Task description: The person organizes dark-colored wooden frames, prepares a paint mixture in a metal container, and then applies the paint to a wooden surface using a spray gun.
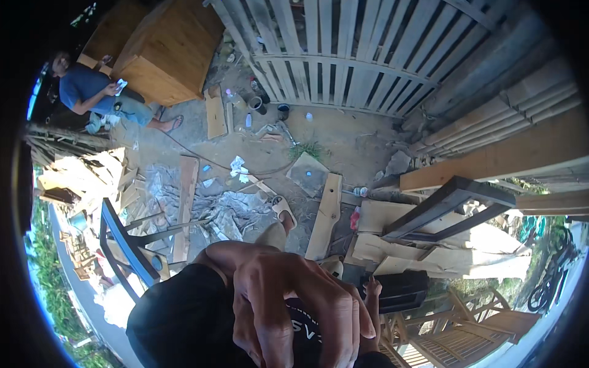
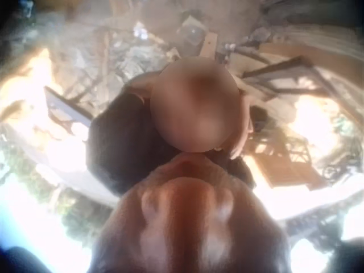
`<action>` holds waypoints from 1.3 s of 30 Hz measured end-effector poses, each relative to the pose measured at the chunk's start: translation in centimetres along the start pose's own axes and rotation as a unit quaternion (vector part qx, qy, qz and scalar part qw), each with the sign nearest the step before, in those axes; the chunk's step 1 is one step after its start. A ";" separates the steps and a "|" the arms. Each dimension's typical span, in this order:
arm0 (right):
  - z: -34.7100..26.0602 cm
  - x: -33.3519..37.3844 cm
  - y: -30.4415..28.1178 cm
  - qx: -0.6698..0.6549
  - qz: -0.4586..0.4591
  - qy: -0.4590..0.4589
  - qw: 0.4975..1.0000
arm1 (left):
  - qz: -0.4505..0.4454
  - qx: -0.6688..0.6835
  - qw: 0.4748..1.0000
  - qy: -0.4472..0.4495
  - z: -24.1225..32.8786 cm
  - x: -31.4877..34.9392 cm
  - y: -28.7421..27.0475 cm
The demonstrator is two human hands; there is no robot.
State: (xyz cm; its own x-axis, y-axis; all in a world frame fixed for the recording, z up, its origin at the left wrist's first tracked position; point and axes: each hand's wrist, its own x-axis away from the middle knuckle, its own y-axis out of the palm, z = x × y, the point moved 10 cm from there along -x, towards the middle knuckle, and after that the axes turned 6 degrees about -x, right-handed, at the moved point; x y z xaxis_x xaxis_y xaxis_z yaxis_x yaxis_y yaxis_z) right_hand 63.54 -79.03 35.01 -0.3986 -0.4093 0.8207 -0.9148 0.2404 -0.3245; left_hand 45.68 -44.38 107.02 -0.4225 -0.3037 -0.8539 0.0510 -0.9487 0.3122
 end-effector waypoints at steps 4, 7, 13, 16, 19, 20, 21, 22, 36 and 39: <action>-17.4 -4.7 3.8 0.137 -0.039 -0.088 0.986 | 0.105 -0.116 0.986 0.050 15.5 1.8 -10.0; -28.4 -6.5 7.1 0.216 -0.062 -0.156 0.962 | 0.174 -0.170 0.966 0.084 24.5 2.4 -14.9; -46.2 -7.7 18.3 0.294 -0.110 -0.295 0.903 | 0.203 -0.266 0.941 0.054 32.1 2.2 -17.4; -48.0 -8.5 23.6 0.280 -0.160 -0.274 0.906 | 0.176 -0.314 0.929 0.081 33.4 2.1 -17.4; -47.5 -11.3 27.4 0.372 -0.210 -0.229 0.875 | 0.157 -0.360 0.914 0.103 34.8 1.0 -18.5; -47.9 -12.6 28.3 0.442 -0.215 -0.238 0.838 | 0.149 -0.377 0.909 0.101 34.8 0.5 -19.0; -50.4 -15.1 28.5 0.435 -0.218 -0.249 0.837 | 0.147 -0.387 0.906 0.092 34.1 0.1 -19.8; -50.6 -17.2 27.8 0.430 -0.226 -0.250 0.838 | 0.143 -0.401 0.901 0.081 33.4 -0.5 -20.6; -55.7 -20.7 25.4 0.344 -0.221 -0.053 0.911 | 0.425 -0.526 0.509 -0.533 20.0 50.7 -37.3; -53.3 -19.3 27.5 0.348 -0.233 -0.007 0.908 | 0.472 -0.435 0.470 -0.606 19.7 62.4 -32.5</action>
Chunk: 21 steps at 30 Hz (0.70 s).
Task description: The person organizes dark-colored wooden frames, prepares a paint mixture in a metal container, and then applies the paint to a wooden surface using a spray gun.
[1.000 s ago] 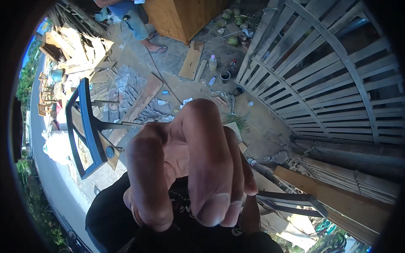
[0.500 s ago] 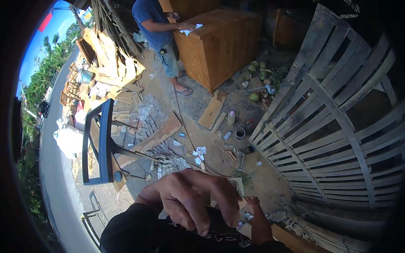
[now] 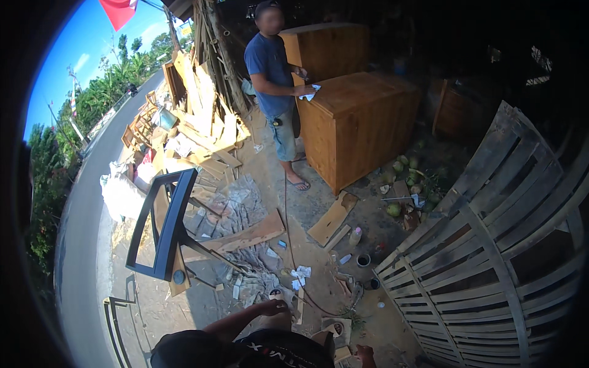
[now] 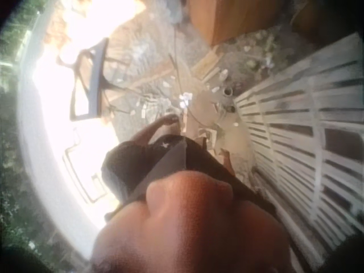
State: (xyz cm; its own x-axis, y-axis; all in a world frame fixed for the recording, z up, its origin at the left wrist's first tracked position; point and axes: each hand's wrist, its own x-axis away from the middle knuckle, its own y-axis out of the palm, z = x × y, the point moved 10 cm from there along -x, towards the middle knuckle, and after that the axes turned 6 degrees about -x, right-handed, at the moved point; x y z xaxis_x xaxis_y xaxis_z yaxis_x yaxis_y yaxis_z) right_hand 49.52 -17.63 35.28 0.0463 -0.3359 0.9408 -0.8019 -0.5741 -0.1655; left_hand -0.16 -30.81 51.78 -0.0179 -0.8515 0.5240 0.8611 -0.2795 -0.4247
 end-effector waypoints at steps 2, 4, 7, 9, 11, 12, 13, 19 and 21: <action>-1.1 0.9 1.8 0.037 0.012 -0.013 0.999 | -0.083 0.019 0.994 -0.069 -4.9 1.4 2.0; -2.6 1.1 3.4 0.048 0.014 0.001 0.999 | -0.163 0.028 0.981 -0.097 -8.0 1.8 3.2; -6.0 1.3 6.7 0.056 0.011 -0.009 0.998 | -0.237 0.014 0.966 -0.101 -11.3 1.5 2.4; -8.3 1.7 9.9 0.064 0.006 -0.015 0.998 | -0.266 -0.001 0.959 -0.099 -13.5 1.6 0.8; -10.2 2.3 14.3 0.078 -0.002 -0.011 0.997 | -0.281 -0.012 0.954 -0.099 -15.9 2.4 -1.3; -10.6 2.8 16.6 0.073 -0.005 0.009 0.997 | -0.286 -0.010 0.953 -0.104 -17.2 3.1 -2.2; -11.0 2.6 19.2 0.089 -0.034 -0.001 0.995 | -0.284 -0.010 0.953 -0.105 -18.2 3.5 -3.3; -17.0 -5.8 25.1 0.415 -0.127 -0.207 0.877 | -0.116 0.196 0.963 -0.141 -17.4 -2.8 -12.5; -15.5 1.1 34.3 0.484 -0.170 -0.133 0.848 | -0.055 0.249 0.931 -0.260 -23.8 8.1 -12.4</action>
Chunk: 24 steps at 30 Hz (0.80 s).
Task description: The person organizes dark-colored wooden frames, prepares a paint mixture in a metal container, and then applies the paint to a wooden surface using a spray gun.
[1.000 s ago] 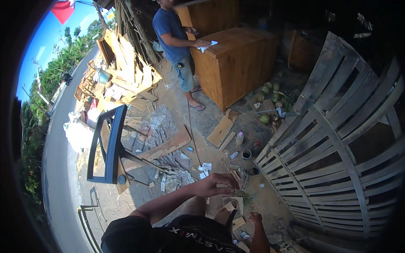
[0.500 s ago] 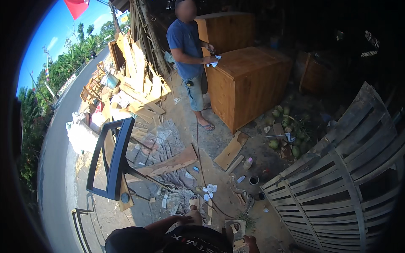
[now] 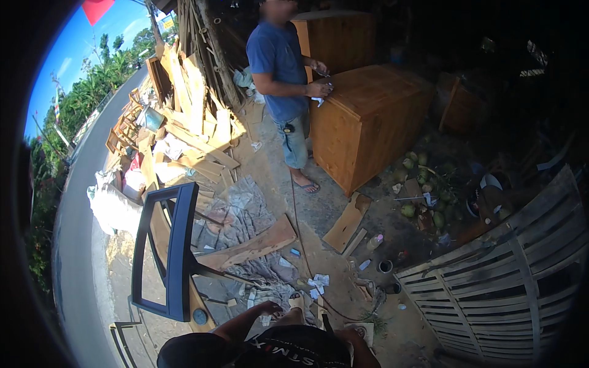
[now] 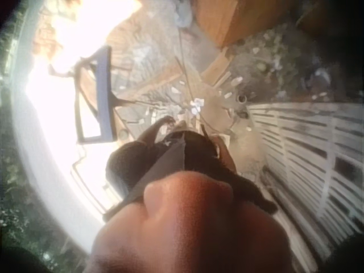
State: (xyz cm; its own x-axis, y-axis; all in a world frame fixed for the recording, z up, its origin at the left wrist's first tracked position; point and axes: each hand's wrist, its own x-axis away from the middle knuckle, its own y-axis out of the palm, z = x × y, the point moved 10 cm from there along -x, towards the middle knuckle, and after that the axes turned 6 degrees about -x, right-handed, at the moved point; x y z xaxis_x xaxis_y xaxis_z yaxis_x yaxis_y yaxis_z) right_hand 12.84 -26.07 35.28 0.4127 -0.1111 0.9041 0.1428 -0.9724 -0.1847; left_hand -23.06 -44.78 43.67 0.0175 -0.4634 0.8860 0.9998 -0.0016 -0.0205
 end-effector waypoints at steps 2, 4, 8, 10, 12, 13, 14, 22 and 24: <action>-3.4 1.4 -0.3 0.106 0.015 -0.116 0.987 | 0.016 -0.014 1.000 -0.001 -0.4 1.4 -0.2; -1.6 0.8 -1.7 0.113 0.060 -0.209 0.969 | 0.032 -0.005 0.999 0.012 1.6 0.8 -0.2; 4.6 1.7 -7.7 -0.003 0.240 -0.381 0.893 | -0.004 -0.011 0.998 0.063 6.2 -2.9 2.0; 11.3 2.0 -11.0 -0.110 0.175 -0.211 0.955 | -0.057 0.009 0.993 0.099 9.5 -5.8 5.7; -2.7 2.7 -8.8 -0.318 0.106 -0.176 0.925 | -0.010 0.041 0.999 0.013 0.1 -0.9 0.7; -3.9 5.7 -14.2 -0.318 0.173 -0.210 0.908 | -0.033 0.018 0.999 0.010 1.1 -2.3 2.8; -7.7 9.6 -20.5 -0.184 0.274 -0.236 0.914 | -0.034 0.008 0.999 0.001 1.1 -3.0 3.9; -60.8 46.8 -42.0 0.079 0.410 -0.552 0.722 | 0.008 0.022 0.987 0.160 8.8 -8.0 0.1; -71.9 49.1 -44.0 0.193 0.493 -0.509 0.679 | 0.084 -0.032 0.973 0.212 12.2 -6.7 0.0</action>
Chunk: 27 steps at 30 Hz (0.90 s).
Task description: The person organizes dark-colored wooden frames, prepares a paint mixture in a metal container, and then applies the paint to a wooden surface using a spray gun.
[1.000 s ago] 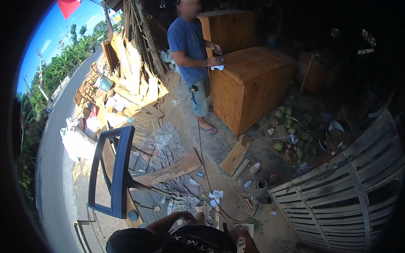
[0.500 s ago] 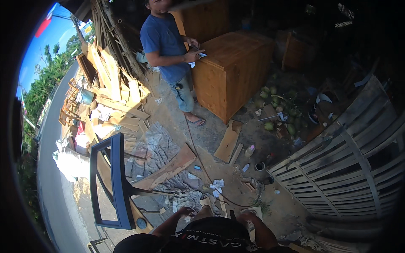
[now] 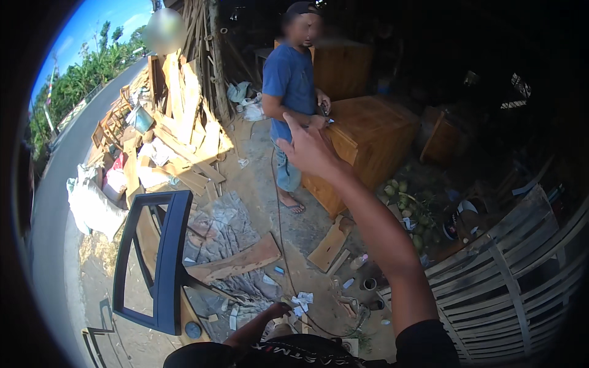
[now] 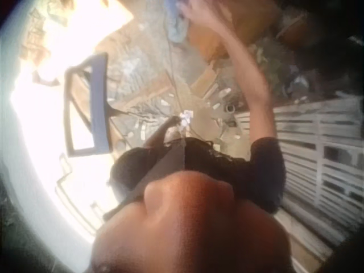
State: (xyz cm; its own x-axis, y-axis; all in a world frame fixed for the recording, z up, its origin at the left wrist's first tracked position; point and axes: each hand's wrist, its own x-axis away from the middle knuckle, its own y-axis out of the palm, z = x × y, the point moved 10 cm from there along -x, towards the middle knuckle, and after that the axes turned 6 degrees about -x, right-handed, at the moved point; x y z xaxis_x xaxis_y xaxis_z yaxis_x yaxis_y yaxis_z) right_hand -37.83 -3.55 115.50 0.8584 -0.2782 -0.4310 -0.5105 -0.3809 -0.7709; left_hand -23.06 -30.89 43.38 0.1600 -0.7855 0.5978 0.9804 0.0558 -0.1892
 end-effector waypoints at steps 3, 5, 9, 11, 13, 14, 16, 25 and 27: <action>-5.4 -14.8 0.4 0.162 0.044 -0.002 0.986 | 0.095 0.011 0.995 0.001 1.3 1.9 -4.0; -5.5 -23.4 1.1 0.217 0.043 0.022 0.975 | 0.137 0.043 0.989 -0.033 -0.6 3.3 -4.7; -6.8 -31.0 5.2 0.292 -0.050 0.099 0.950 | 0.244 0.054 0.956 -0.154 -10.7 10.0 -3.9; -8.6 -33.3 6.9 0.294 -0.013 0.096 0.951 | 0.278 0.097 0.927 -0.232 -18.0 14.3 -2.7; -7.5 -34.7 7.9 0.317 0.006 0.107 0.942 | 0.272 0.182 0.903 -0.278 -21.4 16.6 0.2; -6.9 -35.4 8.2 0.328 0.008 0.113 0.938 | 0.257 0.174 0.906 -0.287 -21.7 16.9 0.5; -6.0 -36.4 8.5 0.345 0.012 0.126 0.930 | 0.242 0.143 0.915 -0.289 -21.7 16.9 -0.1; -4.3 -39.6 7.2 0.336 0.038 0.130 0.932 | 0.261 0.050 0.942 -0.204 -17.6 11.2 -9.9; -3.8 -39.7 7.0 0.334 0.036 0.138 0.932 | 0.262 0.041 0.946 -0.188 -16.7 10.1 -11.3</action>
State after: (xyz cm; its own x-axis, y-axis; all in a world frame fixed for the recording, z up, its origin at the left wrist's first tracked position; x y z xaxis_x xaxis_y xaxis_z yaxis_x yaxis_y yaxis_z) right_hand -75.67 1.49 128.93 0.7311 -0.5327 -0.4263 -0.3410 0.2560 -0.9046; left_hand -34.45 -49.75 38.60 0.6404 -0.3625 0.6771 0.7586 0.4361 -0.4840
